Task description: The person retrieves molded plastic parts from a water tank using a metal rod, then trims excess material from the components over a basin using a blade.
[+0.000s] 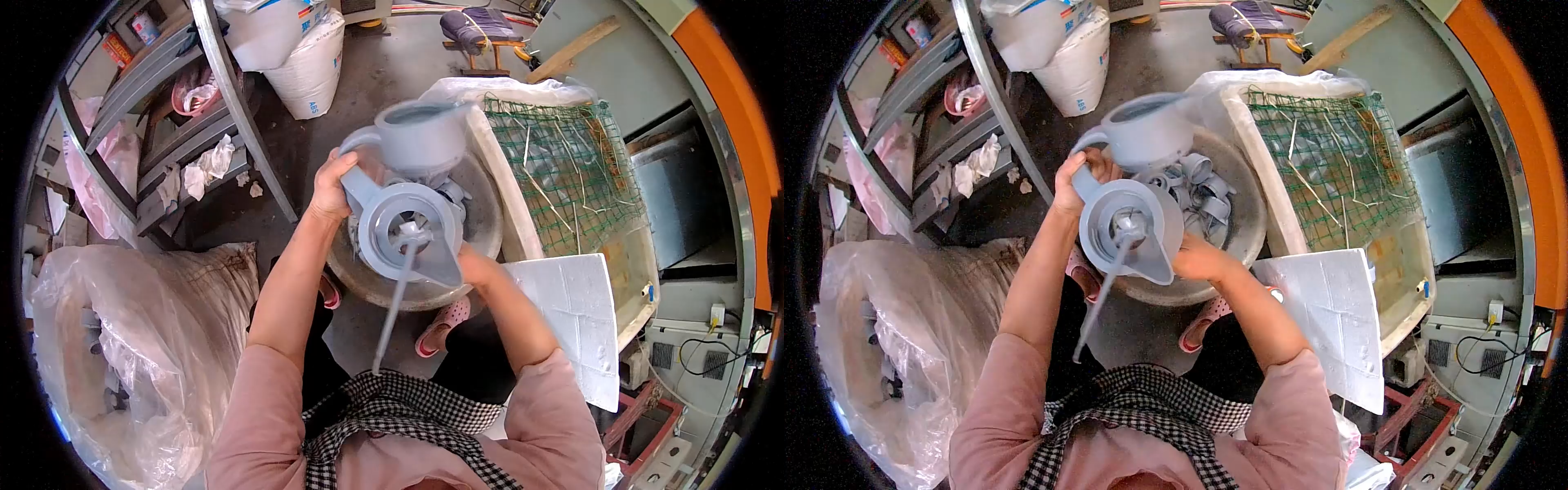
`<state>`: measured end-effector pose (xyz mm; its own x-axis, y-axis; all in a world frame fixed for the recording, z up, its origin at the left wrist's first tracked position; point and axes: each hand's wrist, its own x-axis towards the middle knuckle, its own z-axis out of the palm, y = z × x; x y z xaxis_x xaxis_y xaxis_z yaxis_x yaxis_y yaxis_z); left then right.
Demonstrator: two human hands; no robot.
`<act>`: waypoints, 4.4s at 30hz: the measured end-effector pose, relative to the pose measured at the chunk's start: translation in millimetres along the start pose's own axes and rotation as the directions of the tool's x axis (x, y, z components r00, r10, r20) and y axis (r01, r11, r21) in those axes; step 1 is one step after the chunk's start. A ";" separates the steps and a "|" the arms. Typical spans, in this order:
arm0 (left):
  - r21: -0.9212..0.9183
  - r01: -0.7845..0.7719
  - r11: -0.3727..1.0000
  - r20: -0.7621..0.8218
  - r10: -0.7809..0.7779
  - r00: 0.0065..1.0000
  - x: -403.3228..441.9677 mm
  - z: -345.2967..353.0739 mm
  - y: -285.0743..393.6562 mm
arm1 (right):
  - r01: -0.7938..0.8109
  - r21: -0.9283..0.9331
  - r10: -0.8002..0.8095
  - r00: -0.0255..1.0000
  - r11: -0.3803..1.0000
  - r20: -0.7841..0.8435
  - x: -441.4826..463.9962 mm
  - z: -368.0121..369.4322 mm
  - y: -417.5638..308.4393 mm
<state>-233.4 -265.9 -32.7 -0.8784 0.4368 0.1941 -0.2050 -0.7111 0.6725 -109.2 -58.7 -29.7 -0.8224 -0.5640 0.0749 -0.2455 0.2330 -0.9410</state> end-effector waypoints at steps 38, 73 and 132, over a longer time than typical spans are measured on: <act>-0.134 0.172 0.976 -0.322 -0.207 0.924 -16.8 5.0 7.8 | -0.322 -0.022 0.275 0.840 0.946 -0.468 29.7 -33.7 43.6; 0.750 0.127 0.649 0.128 -0.331 0.935 -196.9 168.1 23.2 | 0.183 0.132 0.015 0.530 0.974 -0.848 -78.2 93.9 -129.1; 0.618 -0.783 0.064 0.783 -0.139 0.606 -138.4 329.6 -292.4 | -0.905 0.419 0.509 -0.393 -0.069 -0.766 -670.0 25.0 -116.5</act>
<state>90.5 63.2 -20.8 -0.1660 0.7950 0.5835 0.9419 -0.0473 0.3325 483.2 272.2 21.4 -0.1948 0.9469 -0.2556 0.9765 0.1626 -0.1416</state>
